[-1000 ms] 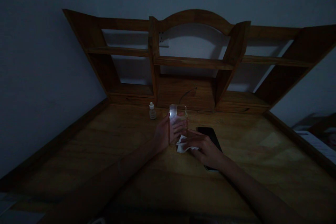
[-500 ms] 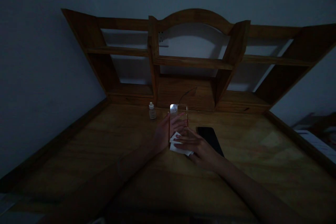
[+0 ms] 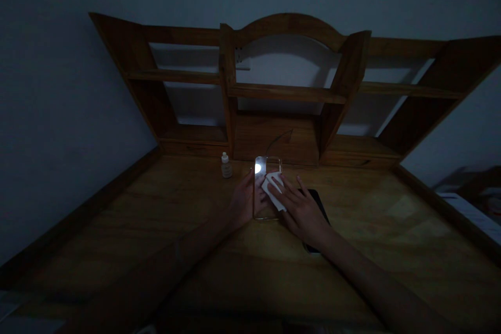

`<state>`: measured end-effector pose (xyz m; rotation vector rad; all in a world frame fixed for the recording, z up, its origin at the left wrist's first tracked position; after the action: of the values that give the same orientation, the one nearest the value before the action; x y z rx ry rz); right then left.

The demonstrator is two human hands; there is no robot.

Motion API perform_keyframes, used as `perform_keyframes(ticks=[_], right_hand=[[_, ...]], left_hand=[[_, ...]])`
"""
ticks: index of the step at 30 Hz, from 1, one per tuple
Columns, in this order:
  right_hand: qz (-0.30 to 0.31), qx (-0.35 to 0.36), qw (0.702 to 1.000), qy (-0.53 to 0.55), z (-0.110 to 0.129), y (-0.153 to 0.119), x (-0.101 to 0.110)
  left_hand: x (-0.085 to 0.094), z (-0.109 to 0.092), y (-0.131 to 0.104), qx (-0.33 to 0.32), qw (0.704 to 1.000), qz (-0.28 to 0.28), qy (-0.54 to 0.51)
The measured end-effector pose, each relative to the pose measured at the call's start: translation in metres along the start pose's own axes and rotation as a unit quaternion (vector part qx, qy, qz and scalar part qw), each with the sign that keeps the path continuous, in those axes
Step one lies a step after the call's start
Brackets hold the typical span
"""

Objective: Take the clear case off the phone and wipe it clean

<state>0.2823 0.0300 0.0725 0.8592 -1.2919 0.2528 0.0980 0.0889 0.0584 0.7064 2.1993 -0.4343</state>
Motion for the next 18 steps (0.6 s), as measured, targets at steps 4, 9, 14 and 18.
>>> perform_keyframes(ticks=[4,9,14,18], right_hand=[[-0.022,-0.003,0.999,-0.026,0.0,0.0,0.001],[-0.073,0.022,0.997,-0.008,0.004,-0.001,0.002],[-0.091,0.042,0.995,0.011,0.009,0.0,0.002],[-0.078,0.071,0.994,0.017,0.01,0.0,0.002]], left_hand=[[0.002,0.002,0.0,0.011,0.999,-0.011,-0.032],[-0.006,0.0,-0.002,0.007,1.0,-0.004,-0.025],[-0.002,0.001,0.005,0.006,0.998,0.039,-0.039],[0.012,0.006,0.012,0.006,0.997,0.068,-0.047]])
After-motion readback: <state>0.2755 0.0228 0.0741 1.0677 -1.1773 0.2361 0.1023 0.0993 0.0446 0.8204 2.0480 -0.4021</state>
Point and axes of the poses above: each hand's wrist, its own y-axis towards the middle knuckle, its own x-axis out of the back of the hand, z = x × y, the point moved 1 cm from there along y, towards the middle knuckle, and after that the axes turned 1 degree about z, right-handed, at the moved point
